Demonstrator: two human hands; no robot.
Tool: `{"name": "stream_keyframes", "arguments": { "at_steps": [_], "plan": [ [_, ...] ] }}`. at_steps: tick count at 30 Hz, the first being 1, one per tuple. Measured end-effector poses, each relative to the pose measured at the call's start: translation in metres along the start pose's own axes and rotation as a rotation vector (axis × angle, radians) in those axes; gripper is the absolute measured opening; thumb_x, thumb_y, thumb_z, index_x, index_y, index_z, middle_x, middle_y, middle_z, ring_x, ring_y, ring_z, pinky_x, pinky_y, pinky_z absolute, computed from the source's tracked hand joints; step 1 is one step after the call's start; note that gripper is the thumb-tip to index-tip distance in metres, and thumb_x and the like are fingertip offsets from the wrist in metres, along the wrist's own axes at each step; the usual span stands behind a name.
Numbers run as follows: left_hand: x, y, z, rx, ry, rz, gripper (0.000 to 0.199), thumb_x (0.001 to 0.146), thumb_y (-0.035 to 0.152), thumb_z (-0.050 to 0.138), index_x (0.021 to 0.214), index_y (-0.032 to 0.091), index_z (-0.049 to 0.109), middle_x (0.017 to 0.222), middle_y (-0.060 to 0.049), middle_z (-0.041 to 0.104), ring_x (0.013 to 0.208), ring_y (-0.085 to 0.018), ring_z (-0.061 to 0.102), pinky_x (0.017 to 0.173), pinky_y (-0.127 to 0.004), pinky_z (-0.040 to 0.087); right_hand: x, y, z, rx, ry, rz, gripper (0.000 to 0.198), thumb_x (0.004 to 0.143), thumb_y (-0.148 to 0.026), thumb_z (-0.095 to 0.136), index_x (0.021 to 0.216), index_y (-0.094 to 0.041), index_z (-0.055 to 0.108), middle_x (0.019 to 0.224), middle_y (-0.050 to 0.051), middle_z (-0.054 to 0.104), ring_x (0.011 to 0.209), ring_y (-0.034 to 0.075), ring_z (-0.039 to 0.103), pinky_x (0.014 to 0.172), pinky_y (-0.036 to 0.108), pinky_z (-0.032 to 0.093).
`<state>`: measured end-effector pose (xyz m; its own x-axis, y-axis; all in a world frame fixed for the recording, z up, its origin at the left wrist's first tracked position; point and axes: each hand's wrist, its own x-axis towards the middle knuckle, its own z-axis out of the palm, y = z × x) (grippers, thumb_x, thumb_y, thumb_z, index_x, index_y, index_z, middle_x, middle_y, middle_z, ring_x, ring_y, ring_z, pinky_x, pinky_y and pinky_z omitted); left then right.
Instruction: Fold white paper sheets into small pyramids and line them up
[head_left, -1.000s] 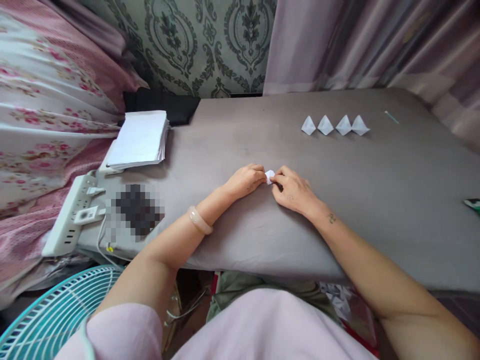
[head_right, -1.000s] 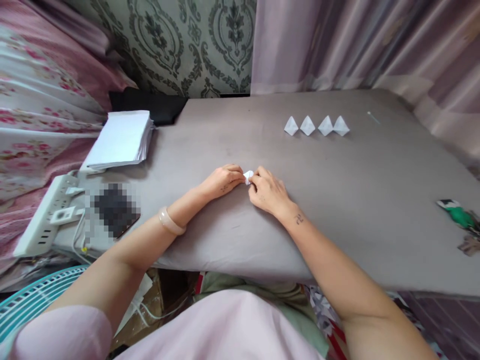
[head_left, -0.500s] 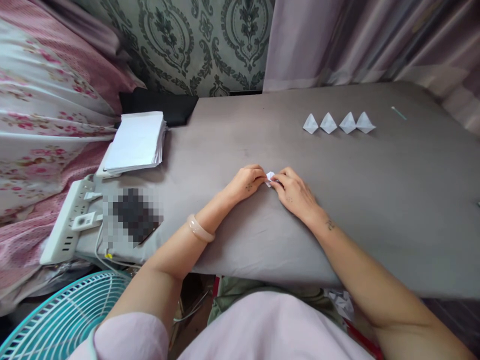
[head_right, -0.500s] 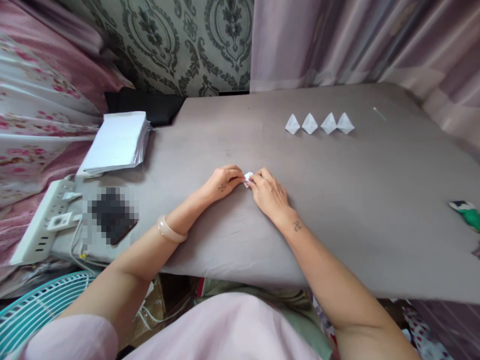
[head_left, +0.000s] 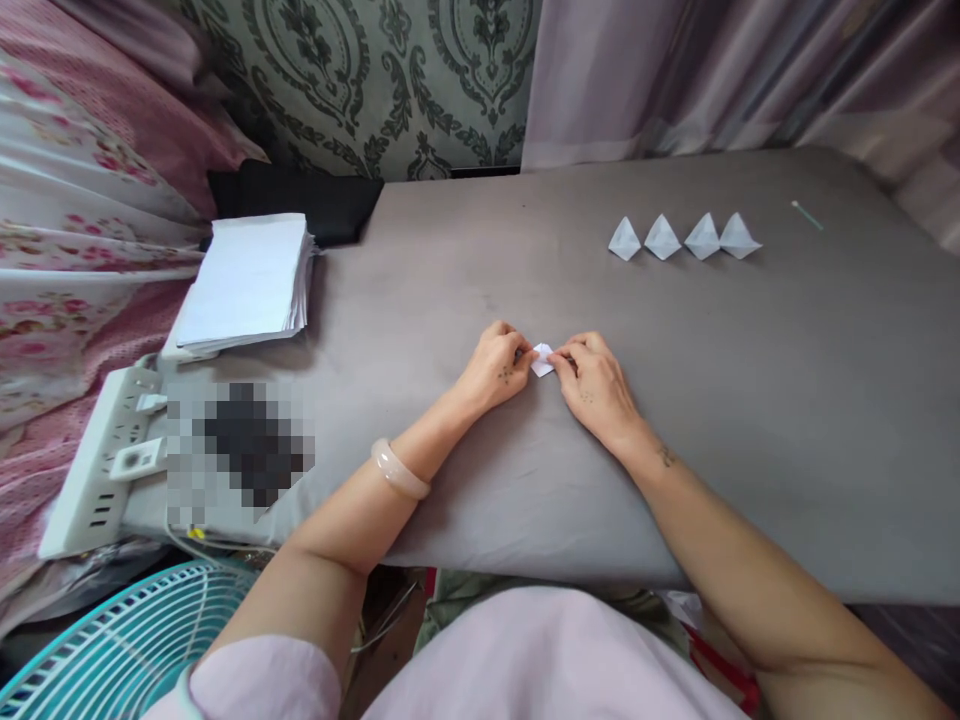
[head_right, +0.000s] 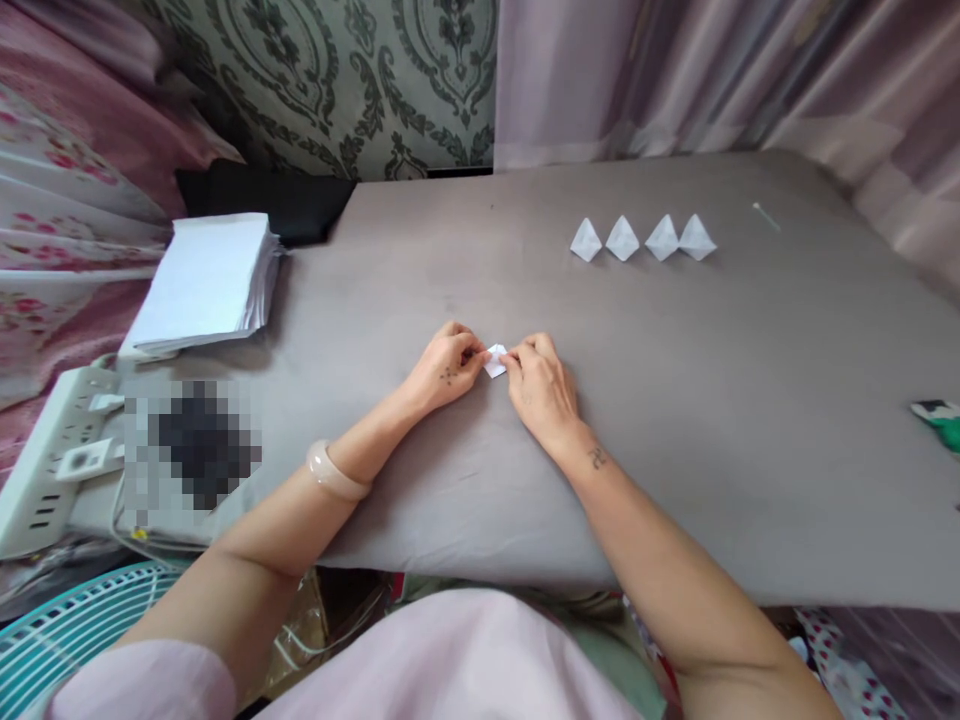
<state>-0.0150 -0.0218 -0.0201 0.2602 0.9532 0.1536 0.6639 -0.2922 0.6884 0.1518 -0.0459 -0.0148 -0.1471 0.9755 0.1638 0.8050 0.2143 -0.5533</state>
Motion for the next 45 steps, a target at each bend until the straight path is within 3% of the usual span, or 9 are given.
{"name": "stream_keyframes", "arguments": {
  "at_steps": [16,19,22,25,30,36,40,45],
  "plan": [
    [0.006,0.009,0.002,-0.051,-0.014,-0.153,0.011,0.079,0.018,0.061,0.07,0.016,0.055,0.082,-0.006,0.051,0.083,-0.019,0.052,0.085,-0.04,0.049,0.01,-0.008,0.002,0.025,-0.004,0.152,0.016,0.083,-0.033,0.057,0.074,-0.02,0.06,0.093,0.008,0.061,0.068,0.016,0.055,0.072,0.034,0.044],
    [0.008,0.012,0.0,-0.097,-0.02,-0.217,0.01,0.078,0.017,0.061,0.083,0.016,0.053,0.093,-0.007,0.05,0.087,-0.019,0.051,0.087,-0.041,0.047,0.012,-0.005,-0.001,0.059,0.002,0.219,0.018,0.079,-0.038,0.062,0.078,-0.02,0.057,0.091,0.007,0.06,0.069,0.017,0.056,0.07,0.033,0.043],
    [0.011,0.016,-0.004,-0.168,-0.049,-0.304,0.031,0.077,0.015,0.061,0.104,0.017,0.047,0.107,-0.01,0.047,0.092,-0.019,0.05,0.087,-0.039,0.046,0.018,-0.001,-0.006,0.102,-0.019,0.289,0.027,0.074,-0.043,0.067,0.083,-0.021,0.054,0.088,0.005,0.06,0.071,0.018,0.056,0.068,0.032,0.042],
    [0.015,0.019,-0.007,-0.186,-0.128,-0.349,0.035,0.078,0.013,0.059,0.109,0.017,0.045,0.112,-0.011,0.045,0.094,-0.018,0.049,0.086,-0.036,0.045,0.023,0.003,-0.007,0.109,-0.062,0.309,0.028,0.071,-0.043,0.069,0.08,-0.022,0.053,0.086,0.004,0.06,0.072,0.018,0.055,0.067,0.031,0.042],
    [0.015,0.018,-0.009,-0.17,-0.147,-0.32,0.022,0.079,0.015,0.058,0.1,0.014,0.052,0.107,-0.01,0.046,0.087,-0.016,0.049,0.086,-0.034,0.044,0.023,0.009,-0.004,0.099,-0.067,0.226,0.022,0.075,-0.041,0.066,0.083,-0.022,0.059,0.088,0.004,0.06,0.07,0.016,0.054,0.069,0.032,0.042],
    [0.006,0.004,-0.012,-0.271,-0.116,-0.254,0.017,0.083,0.011,0.049,0.094,0.013,0.062,0.107,-0.009,0.046,0.078,-0.012,0.049,0.084,-0.031,0.045,0.016,0.009,0.0,0.124,-0.048,0.125,0.026,0.083,-0.037,0.059,0.104,-0.023,0.068,0.1,0.006,0.062,0.072,0.016,0.057,0.073,0.033,0.045],
    [0.0,-0.003,-0.012,-0.307,-0.118,-0.142,0.024,0.072,0.018,0.069,0.094,0.013,0.063,0.112,-0.01,0.046,0.085,-0.014,0.05,0.083,-0.03,0.047,0.014,0.009,0.001,0.145,-0.057,0.081,0.025,0.086,-0.036,0.056,0.104,-0.024,0.069,0.101,0.007,0.062,0.072,0.015,0.057,0.074,0.033,0.045],
    [0.0,-0.001,-0.009,-0.372,-0.075,-0.143,0.023,0.068,0.027,0.077,0.084,0.013,0.066,0.107,-0.009,0.051,0.081,-0.012,0.05,0.08,-0.03,0.045,0.012,0.012,0.001,0.212,-0.066,0.079,0.021,0.084,-0.033,0.058,0.101,-0.025,0.069,0.101,0.005,0.062,0.062,0.011,0.05,0.069,0.032,0.044]
  ]
}}
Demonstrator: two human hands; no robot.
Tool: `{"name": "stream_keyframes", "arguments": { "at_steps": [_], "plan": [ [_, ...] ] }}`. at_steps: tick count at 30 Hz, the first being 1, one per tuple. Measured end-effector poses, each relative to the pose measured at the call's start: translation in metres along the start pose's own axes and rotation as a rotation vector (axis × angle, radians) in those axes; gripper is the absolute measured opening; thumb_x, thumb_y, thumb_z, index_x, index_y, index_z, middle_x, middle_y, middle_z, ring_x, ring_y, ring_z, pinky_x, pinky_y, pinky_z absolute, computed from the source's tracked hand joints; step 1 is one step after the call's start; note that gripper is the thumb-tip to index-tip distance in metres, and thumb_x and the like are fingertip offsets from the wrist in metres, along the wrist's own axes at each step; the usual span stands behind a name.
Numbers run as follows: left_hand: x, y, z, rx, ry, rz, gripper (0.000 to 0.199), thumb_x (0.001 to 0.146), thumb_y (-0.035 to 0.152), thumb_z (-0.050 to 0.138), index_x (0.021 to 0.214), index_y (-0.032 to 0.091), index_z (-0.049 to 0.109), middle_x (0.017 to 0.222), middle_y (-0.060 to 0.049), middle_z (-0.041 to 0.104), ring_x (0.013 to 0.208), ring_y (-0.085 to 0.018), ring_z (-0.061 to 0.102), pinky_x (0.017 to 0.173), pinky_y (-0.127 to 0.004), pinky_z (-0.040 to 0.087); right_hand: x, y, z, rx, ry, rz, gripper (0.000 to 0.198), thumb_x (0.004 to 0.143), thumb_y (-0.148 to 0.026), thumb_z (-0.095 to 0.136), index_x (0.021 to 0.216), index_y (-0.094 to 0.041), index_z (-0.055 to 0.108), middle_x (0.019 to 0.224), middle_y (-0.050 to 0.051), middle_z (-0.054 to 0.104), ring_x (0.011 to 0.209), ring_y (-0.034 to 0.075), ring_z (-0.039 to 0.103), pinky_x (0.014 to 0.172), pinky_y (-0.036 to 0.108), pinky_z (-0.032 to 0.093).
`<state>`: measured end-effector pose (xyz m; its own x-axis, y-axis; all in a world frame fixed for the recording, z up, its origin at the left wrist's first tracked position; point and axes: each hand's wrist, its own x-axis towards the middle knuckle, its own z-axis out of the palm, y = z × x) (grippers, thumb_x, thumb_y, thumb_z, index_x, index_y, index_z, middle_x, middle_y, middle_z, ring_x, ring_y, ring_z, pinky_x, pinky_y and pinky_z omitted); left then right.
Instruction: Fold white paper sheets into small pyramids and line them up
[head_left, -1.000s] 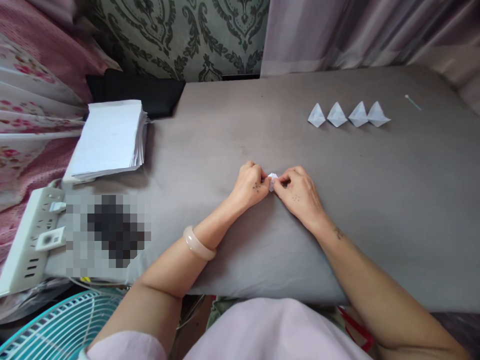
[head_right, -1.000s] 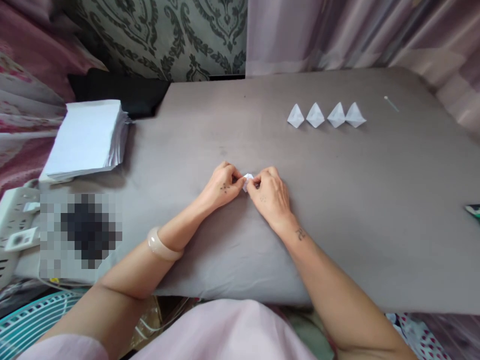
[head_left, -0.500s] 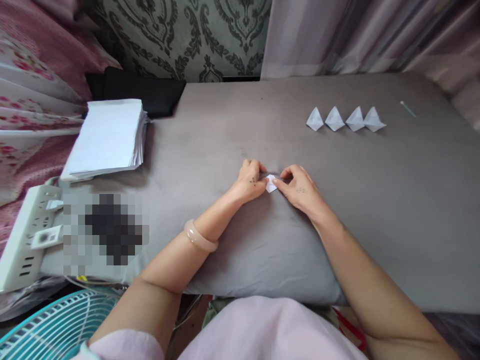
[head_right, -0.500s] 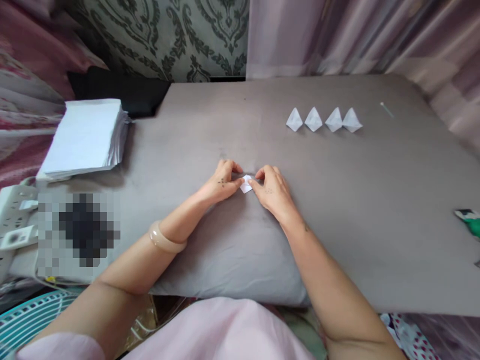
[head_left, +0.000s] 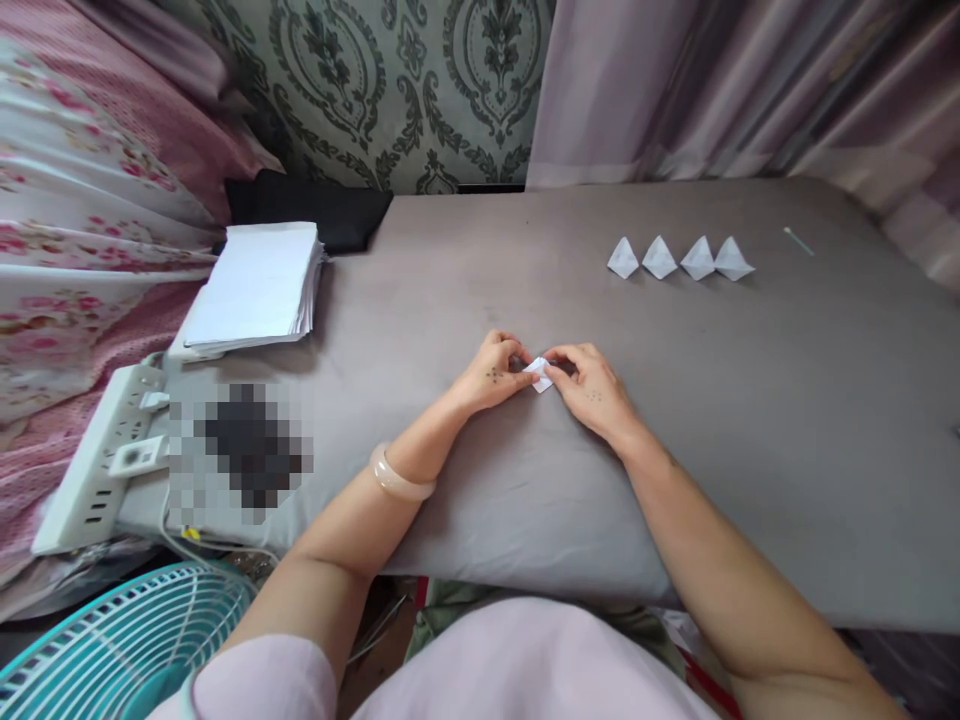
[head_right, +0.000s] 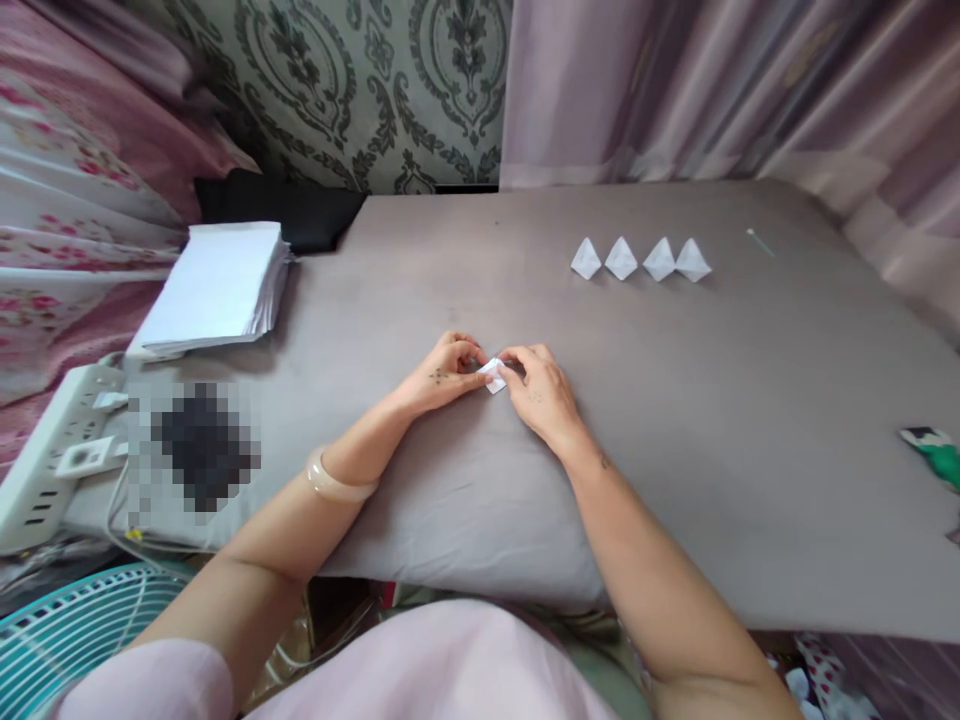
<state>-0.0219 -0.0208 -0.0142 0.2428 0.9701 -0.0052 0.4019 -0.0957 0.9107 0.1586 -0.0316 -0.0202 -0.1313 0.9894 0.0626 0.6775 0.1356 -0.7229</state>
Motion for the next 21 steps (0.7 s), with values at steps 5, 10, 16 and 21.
{"name": "stream_keyframes", "arguments": {
  "at_steps": [5,10,16,21],
  "plan": [
    [0.002,0.011,-0.001,-0.4,0.005,-0.164,0.025,0.067,0.027,0.078,0.085,0.014,0.066,0.079,-0.002,0.06,0.067,-0.01,0.052,0.065,-0.024,0.041,0.001,-0.007,-0.005,0.415,-0.01,0.074,0.027,0.08,-0.04,0.064,0.102,-0.024,0.063,0.095,0.001,0.063,0.049,0.006,0.042,0.051,0.026,0.037],
    [0.002,0.024,-0.007,-0.825,0.051,-0.311,0.027,0.062,0.022,0.082,0.082,0.013,0.066,0.076,-0.001,0.063,0.064,-0.006,0.054,0.059,-0.02,0.039,0.001,-0.021,-0.015,0.858,-0.03,0.285,0.05,0.079,-0.065,0.058,0.101,-0.021,0.063,0.092,0.005,0.064,0.053,0.007,0.049,0.041,0.022,0.029],
    [-0.001,0.029,-0.001,-0.862,0.048,-0.317,0.024,0.061,0.016,0.082,0.077,0.012,0.064,0.065,0.001,0.06,0.054,-0.004,0.049,0.056,-0.021,0.038,-0.004,-0.026,-0.016,0.725,-0.086,0.19,0.045,0.075,-0.061,0.066,0.088,-0.018,0.069,0.055,-0.004,0.048,0.047,0.007,0.038,0.043,0.023,0.027],
    [-0.003,0.027,0.005,-0.815,0.074,-0.261,0.029,0.055,0.018,0.085,0.072,0.013,0.062,0.067,0.0,0.062,0.062,-0.008,0.056,0.057,-0.022,0.038,-0.006,-0.028,-0.013,0.714,-0.022,0.164,0.038,0.074,-0.054,0.07,0.081,-0.017,0.069,0.053,-0.006,0.044,0.047,0.006,0.033,0.045,0.025,0.024]
  ]
}}
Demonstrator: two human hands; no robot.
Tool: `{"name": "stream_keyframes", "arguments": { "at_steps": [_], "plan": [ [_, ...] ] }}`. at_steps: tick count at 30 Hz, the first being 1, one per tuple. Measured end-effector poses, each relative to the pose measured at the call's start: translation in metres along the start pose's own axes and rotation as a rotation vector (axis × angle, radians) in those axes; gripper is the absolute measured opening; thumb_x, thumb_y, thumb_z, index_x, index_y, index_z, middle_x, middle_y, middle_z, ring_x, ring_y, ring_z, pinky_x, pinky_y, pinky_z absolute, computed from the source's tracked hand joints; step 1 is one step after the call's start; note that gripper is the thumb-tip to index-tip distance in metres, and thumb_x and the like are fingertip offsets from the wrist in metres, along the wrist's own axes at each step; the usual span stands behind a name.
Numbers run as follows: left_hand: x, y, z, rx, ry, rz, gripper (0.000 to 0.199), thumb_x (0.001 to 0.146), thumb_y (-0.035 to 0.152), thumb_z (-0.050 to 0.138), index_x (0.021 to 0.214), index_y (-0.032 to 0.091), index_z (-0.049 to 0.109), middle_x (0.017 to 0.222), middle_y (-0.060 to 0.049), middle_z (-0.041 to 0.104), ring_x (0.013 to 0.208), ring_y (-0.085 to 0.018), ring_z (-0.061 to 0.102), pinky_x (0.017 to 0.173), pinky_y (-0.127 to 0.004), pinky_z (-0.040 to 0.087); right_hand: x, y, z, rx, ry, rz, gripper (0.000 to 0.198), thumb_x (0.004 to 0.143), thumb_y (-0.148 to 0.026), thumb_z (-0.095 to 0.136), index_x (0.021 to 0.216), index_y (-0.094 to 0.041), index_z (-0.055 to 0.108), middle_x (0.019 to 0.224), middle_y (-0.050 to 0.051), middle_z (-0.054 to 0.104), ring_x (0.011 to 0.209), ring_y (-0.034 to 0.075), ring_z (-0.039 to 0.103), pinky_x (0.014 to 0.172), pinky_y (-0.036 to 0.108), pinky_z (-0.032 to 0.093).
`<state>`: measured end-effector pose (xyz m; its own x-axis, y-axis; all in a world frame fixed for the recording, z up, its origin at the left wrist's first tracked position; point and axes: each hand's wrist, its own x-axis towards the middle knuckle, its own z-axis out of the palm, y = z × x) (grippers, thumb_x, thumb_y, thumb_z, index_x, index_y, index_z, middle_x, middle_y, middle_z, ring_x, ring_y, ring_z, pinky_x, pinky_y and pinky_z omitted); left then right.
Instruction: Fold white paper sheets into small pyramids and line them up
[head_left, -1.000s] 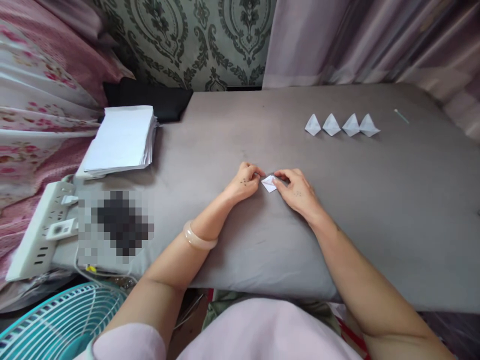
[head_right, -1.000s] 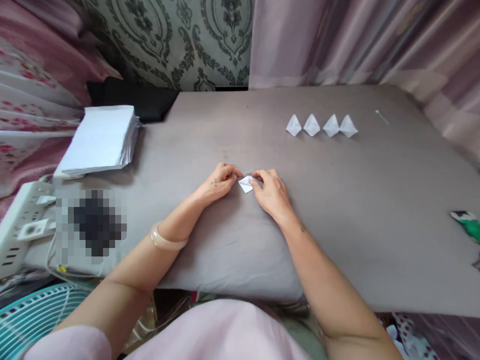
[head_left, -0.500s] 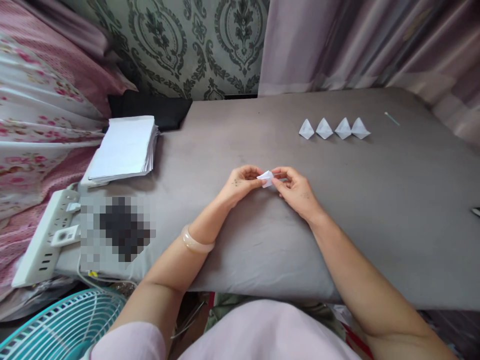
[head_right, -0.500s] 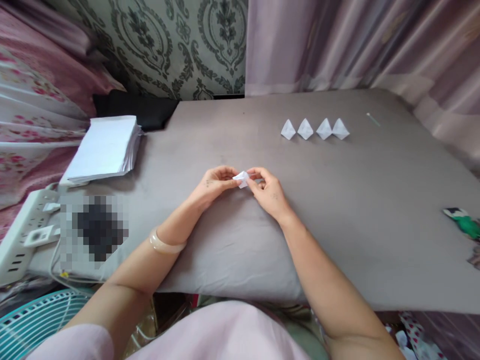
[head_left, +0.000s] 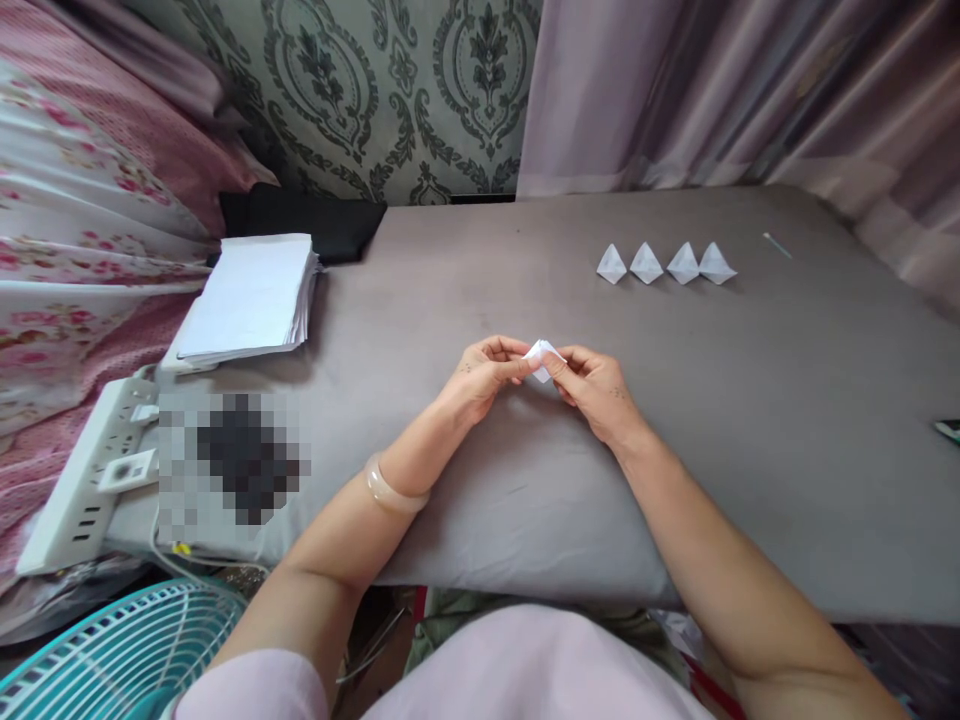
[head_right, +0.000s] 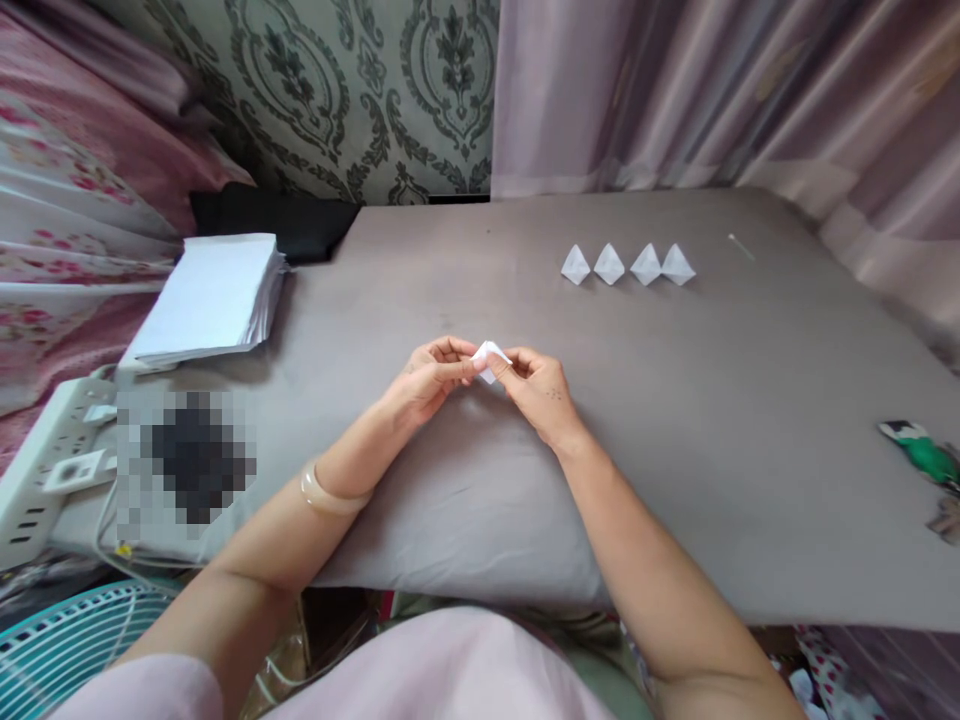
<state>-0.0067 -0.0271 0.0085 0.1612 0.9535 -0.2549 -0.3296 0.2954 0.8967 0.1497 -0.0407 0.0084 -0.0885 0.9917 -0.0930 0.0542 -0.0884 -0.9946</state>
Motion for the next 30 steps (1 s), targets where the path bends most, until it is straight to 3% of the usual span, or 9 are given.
{"name": "stream_keyframes", "arguments": {
  "at_steps": [6,12,23,30],
  "plan": [
    [0.0,-0.002,0.0,0.056,0.003,0.048,0.03,0.055,0.024,0.085,0.072,0.013,0.063,0.067,0.0,0.063,0.061,-0.009,0.055,0.057,-0.023,0.038,0.002,0.004,0.003,0.102,0.049,0.029,0.036,0.068,-0.052,0.075,0.063,-0.019,0.061,0.048,-0.006,0.043,0.044,0.006,0.031,0.043,0.024,0.019],
    [0.0,-0.004,0.004,0.015,-0.138,0.122,0.038,0.058,0.025,0.086,0.089,0.014,0.067,0.083,-0.003,0.069,0.078,-0.013,0.062,0.076,-0.028,0.045,0.006,0.003,0.0,0.355,0.073,0.168,0.037,0.057,-0.049,0.083,0.063,-0.02,0.06,0.052,-0.004,0.049,0.048,0.007,0.038,0.041,0.022,0.022],
    [-0.004,-0.004,0.008,0.102,-0.014,0.243,0.022,0.067,0.034,0.079,0.076,0.015,0.072,0.068,-0.001,0.067,0.06,-0.008,0.053,0.065,-0.025,0.044,0.003,0.003,0.007,0.408,0.061,0.117,0.034,0.063,-0.048,0.08,0.065,-0.021,0.06,0.057,-0.004,0.051,0.053,0.008,0.041,0.048,0.023,0.028],
    [-0.008,-0.002,0.007,0.02,0.02,0.196,0.022,0.065,0.032,0.08,0.065,0.015,0.067,0.058,0.001,0.061,0.057,-0.008,0.053,0.064,-0.025,0.042,-0.001,0.004,0.012,0.416,0.019,0.089,0.033,0.065,-0.048,0.078,0.064,-0.022,0.059,0.06,-0.004,0.054,0.056,0.009,0.045,0.051,0.024,0.033]
  ]
}}
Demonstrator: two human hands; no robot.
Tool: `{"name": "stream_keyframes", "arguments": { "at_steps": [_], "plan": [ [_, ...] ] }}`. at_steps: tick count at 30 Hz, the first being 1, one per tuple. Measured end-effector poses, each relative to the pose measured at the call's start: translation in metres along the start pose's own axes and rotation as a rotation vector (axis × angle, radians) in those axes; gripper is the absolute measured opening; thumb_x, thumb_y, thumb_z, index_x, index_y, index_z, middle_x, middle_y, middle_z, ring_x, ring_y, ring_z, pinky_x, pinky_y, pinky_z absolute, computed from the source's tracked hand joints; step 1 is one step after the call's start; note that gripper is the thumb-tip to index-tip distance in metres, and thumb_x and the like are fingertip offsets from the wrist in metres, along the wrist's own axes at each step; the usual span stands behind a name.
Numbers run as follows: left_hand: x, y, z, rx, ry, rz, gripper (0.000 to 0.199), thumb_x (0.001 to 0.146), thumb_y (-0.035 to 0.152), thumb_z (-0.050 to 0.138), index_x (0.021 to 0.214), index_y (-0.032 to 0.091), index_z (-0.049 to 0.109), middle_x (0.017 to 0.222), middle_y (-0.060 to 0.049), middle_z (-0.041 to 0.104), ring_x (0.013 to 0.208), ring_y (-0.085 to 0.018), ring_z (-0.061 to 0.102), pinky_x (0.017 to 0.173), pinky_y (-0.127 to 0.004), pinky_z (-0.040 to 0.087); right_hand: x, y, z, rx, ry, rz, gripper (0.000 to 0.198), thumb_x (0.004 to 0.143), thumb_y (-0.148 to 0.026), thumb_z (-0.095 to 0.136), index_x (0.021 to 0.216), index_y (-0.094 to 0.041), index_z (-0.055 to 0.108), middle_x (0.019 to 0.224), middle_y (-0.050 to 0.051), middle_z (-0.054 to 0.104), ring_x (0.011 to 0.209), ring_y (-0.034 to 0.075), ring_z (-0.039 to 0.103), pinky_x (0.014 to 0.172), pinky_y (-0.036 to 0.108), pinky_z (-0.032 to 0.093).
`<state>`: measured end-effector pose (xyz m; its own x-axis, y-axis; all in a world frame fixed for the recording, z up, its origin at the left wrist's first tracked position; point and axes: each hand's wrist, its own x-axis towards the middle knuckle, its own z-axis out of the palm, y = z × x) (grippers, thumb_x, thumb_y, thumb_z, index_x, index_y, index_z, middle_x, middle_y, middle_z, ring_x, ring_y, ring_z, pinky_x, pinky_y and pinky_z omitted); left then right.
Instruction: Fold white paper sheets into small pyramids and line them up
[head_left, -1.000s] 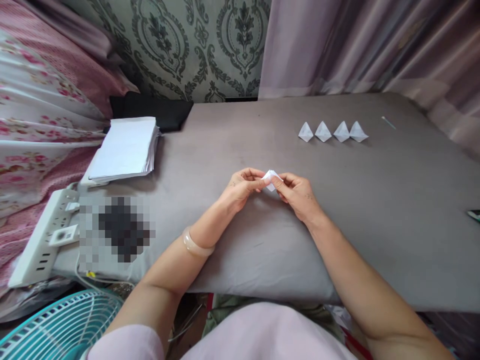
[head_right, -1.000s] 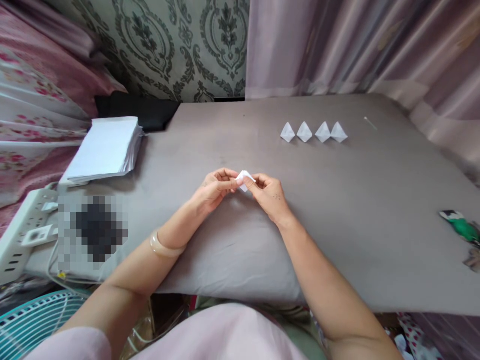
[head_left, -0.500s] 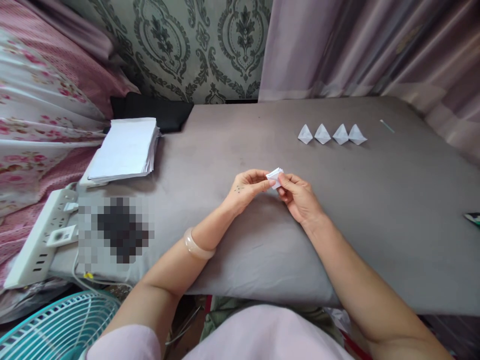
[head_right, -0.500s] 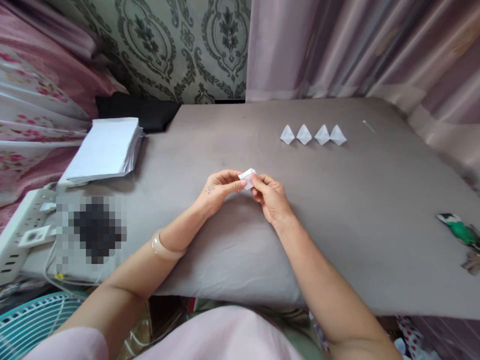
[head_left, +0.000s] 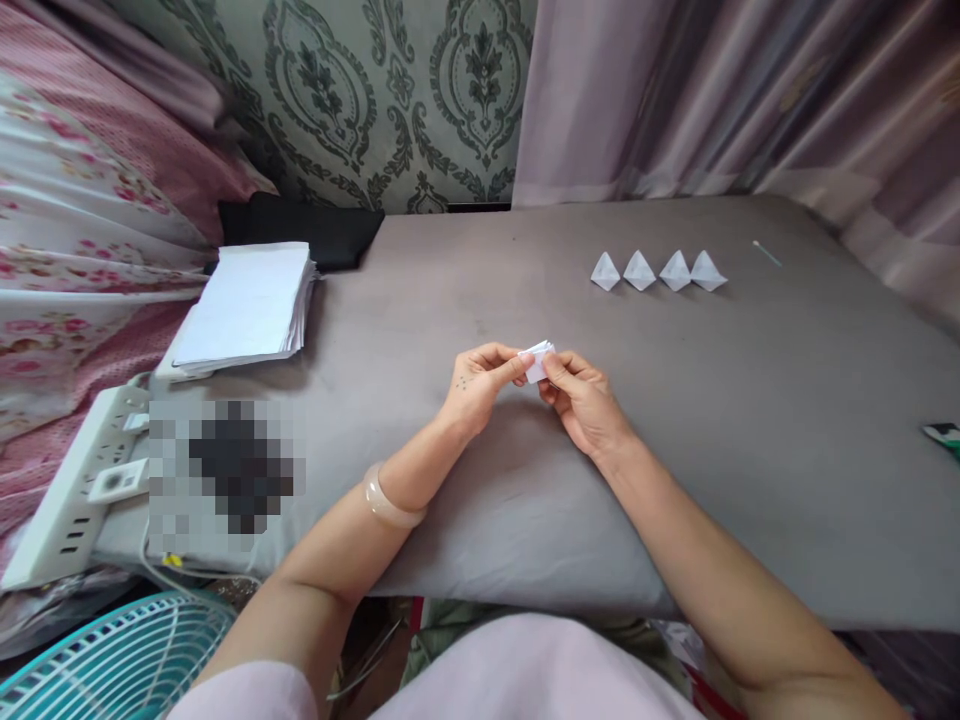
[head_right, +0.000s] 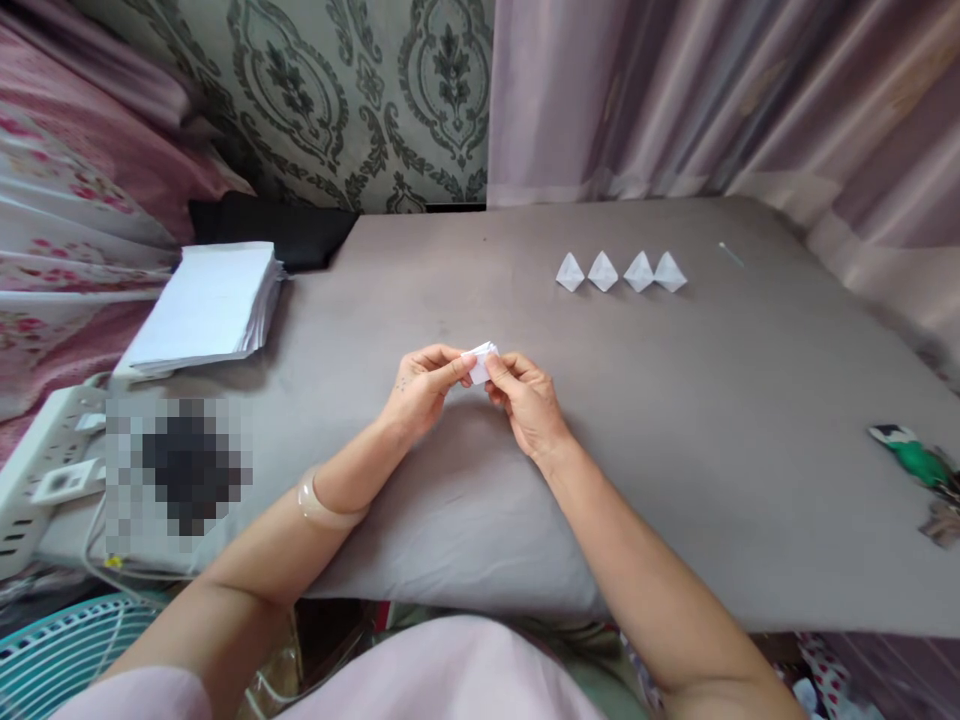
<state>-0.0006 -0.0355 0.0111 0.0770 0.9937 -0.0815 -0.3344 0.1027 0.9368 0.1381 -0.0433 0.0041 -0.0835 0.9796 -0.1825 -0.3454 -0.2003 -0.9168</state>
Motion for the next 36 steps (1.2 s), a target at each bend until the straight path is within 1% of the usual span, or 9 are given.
{"name": "stream_keyframes", "arguments": {
  "at_steps": [7,10,13,16,19,22,26,31,36],
  "plan": [
    [0.01,-0.005,-0.006,-0.085,0.019,-0.189,0.02,0.064,0.025,0.077,0.06,0.014,0.061,0.055,0.001,0.057,0.053,-0.008,0.05,0.059,-0.025,0.04,0.004,-0.004,-0.001,0.011,-0.038,0.115,0.038,0.065,-0.055,0.076,0.074,-0.019,0.067,0.073,0.002,0.063,0.061,0.01,0.052,0.047,0.022,0.036],
    [0.01,-0.006,-0.006,-0.019,0.01,-0.13,0.019,0.064,0.026,0.078,0.062,0.014,0.063,0.057,0.001,0.057,0.055,-0.008,0.05,0.059,-0.025,0.039,0.003,-0.008,-0.004,-0.073,-0.072,0.126,0.044,0.07,-0.061,0.07,0.08,-0.018,0.069,0.077,0.004,0.065,0.061,0.011,0.054,0.047,0.022,0.037],
    [0.006,-0.005,-0.006,0.069,-0.007,-0.035,0.018,0.065,0.027,0.076,0.063,0.014,0.063,0.058,0.001,0.058,0.057,-0.008,0.051,0.06,-0.024,0.039,0.001,-0.008,-0.006,-0.25,-0.045,0.062,0.039,0.068,-0.055,0.075,0.076,-0.018,0.067,0.07,0.001,0.064,0.059,0.009,0.053,0.048,0.022,0.037],
    [0.003,-0.003,-0.007,0.102,-0.042,-0.036,0.018,0.066,0.027,0.075,0.062,0.015,0.063,0.057,0.001,0.058,0.058,-0.009,0.051,0.06,-0.025,0.038,0.0,-0.005,-0.007,-0.309,-0.065,-0.004,0.036,0.067,-0.053,0.076,0.069,-0.019,0.062,0.061,-0.003,0.059,0.053,0.008,0.048,0.049,0.022,0.038],
    [0.005,-0.003,-0.007,0.048,-0.083,-0.111,0.019,0.065,0.026,0.077,0.06,0.015,0.062,0.054,0.001,0.056,0.056,-0.009,0.05,0.06,-0.025,0.038,0.002,-0.003,-0.009,-0.247,-0.099,-0.027,0.038,0.064,-0.05,0.079,0.062,-0.02,0.054,0.059,-0.004,0.057,0.055,0.008,0.048,0.051,0.023,0.04],
    [0.006,-0.007,-0.003,-0.062,-0.079,-0.172,0.021,0.066,0.03,0.079,0.067,0.014,0.065,0.063,0.0,0.06,0.058,-0.008,0.051,0.062,-0.025,0.039,0.006,-0.003,-0.009,-0.131,-0.024,0.006,0.038,0.061,-0.047,0.081,0.061,-0.02,0.054,0.061,-0.004,0.057,0.055,0.008,0.048,0.051,0.022,0.038],
    [0.003,-0.012,0.008,-0.059,-0.077,-0.129,0.03,0.063,0.032,0.083,0.083,0.015,0.068,0.082,-0.003,0.068,0.073,-0.011,0.059,0.069,-0.025,0.041,0.007,-0.004,-0.005,-0.013,0.108,0.014,0.034,0.061,-0.048,0.08,0.07,-0.022,0.06,0.063,-0.005,0.055,0.053,0.007,0.046,0.049,0.023,0.035],
    [-0.002,-0.011,0.012,-0.002,-0.062,-0.082,0.027,0.065,0.032,0.081,0.081,0.015,0.068,0.079,-0.002,0.067,0.073,-0.011,0.059,0.066,-0.024,0.04,0.005,-0.003,0.003,0.01,0.142,-0.035,0.036,0.061,-0.049,0.08,0.078,-0.022,0.064,0.063,-0.006,0.054,0.052,0.006,0.039,0.047,0.022,0.03],
    [0.002,-0.012,0.005,0.015,-0.015,-0.059,0.022,0.067,0.033,0.078,0.076,0.016,0.068,0.074,-0.001,0.065,0.07,-0.011,0.057,0.065,-0.024,0.04,0.005,-0.002,0.001,-0.015,0.12,-0.036,0.031,0.065,-0.044,0.079,0.083,-0.023,0.064,0.066,-0.005,0.057,0.055,0.007,0.044,0.049,0.022,0.032]
  ]
}}
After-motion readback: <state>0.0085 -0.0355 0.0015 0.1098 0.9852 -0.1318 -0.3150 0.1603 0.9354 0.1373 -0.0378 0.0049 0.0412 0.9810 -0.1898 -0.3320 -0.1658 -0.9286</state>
